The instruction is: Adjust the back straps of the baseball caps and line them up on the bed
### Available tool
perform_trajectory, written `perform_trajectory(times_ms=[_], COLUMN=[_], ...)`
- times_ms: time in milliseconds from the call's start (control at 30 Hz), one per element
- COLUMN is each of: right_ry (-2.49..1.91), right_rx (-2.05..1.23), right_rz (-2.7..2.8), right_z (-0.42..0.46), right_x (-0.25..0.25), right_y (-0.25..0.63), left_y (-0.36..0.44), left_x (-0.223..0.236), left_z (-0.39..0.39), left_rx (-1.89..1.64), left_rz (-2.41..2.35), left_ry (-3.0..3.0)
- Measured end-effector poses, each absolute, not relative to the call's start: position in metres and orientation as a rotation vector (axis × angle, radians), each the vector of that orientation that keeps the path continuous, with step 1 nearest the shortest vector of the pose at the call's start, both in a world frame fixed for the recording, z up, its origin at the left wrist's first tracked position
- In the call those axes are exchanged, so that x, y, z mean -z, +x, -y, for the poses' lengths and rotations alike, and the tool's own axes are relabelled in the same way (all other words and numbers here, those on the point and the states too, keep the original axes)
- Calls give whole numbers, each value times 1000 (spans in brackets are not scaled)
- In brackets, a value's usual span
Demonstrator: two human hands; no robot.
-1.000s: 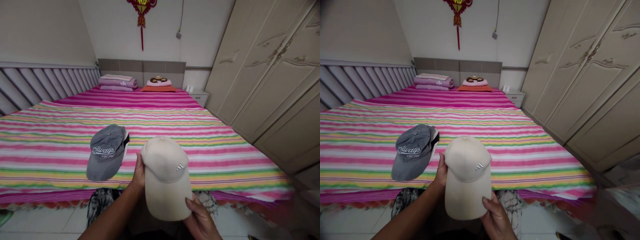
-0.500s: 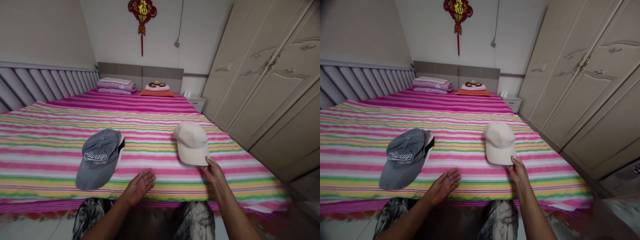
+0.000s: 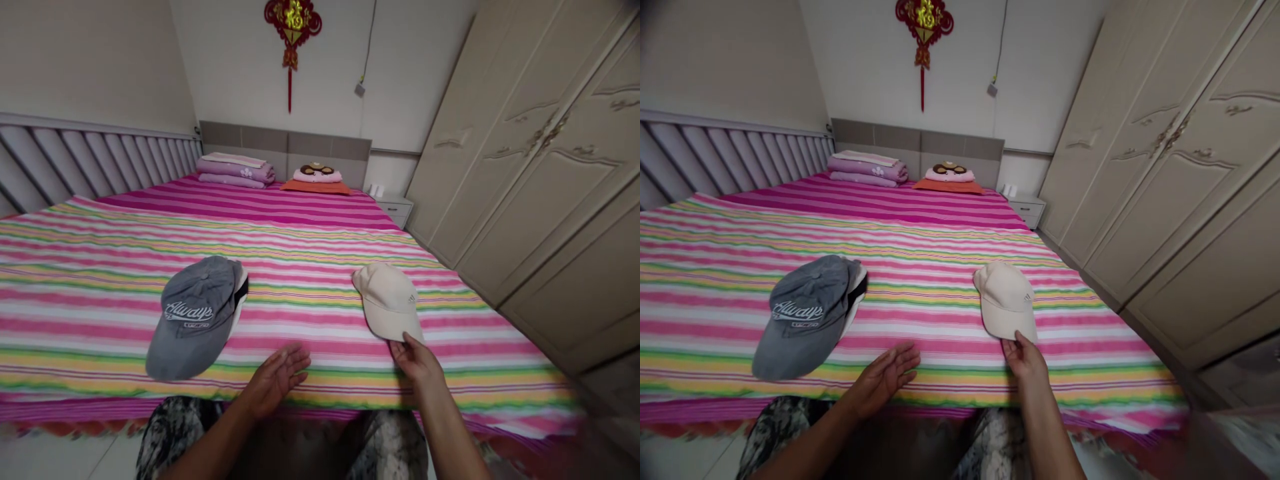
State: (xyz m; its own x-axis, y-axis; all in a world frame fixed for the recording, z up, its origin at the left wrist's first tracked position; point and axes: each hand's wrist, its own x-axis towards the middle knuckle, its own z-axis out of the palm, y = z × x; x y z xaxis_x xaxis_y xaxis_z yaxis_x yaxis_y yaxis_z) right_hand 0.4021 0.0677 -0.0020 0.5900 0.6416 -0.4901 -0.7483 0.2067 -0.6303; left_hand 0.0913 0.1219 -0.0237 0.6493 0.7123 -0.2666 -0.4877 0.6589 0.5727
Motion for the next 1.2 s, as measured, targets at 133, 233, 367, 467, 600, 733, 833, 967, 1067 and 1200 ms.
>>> perform_trajectory(times_ms=[133, 233, 367, 467, 600, 733, 833, 967, 1067, 1200], right_ry=[-928, -927, -1018, -1097, -1144, -1169, -1183, -1195, -1201, -1218], right_rx=[-922, -854, -789, -766, -737, -700, -677, -638, -598, -549], right_rz=[-123, -125, -206, -255, -254, -242, -233, -238, -247, -231], right_z=[-79, -83, -75, -64, -55, -55, -54, -52, -52, -51], right_x=[-20, -32, -26, -12, -1, 0, 0, 2, 4, 4], right_y=[413, 425, 433, 435, 435, 435, 435, 434, 430, 423], left_y=[91, 90, 89, 89, 90, 90, 90, 90, 90, 90], left_x=[22, 23, 26, 27, 25, 25, 26, 27, 27, 29], left_z=[-121, -120, -119, -119, -119, -119, -119, -119, -119, -119], left_rx=[-708, -716, -719, -713, -714, -720, -718, -714, -715, -726], left_rz=[-515, -510, -491, -479, -490, -493, -476, -469, -466, -457], left_ry=[507, 521, 531, 534, 535, 537, 542, 556, 561, 549])
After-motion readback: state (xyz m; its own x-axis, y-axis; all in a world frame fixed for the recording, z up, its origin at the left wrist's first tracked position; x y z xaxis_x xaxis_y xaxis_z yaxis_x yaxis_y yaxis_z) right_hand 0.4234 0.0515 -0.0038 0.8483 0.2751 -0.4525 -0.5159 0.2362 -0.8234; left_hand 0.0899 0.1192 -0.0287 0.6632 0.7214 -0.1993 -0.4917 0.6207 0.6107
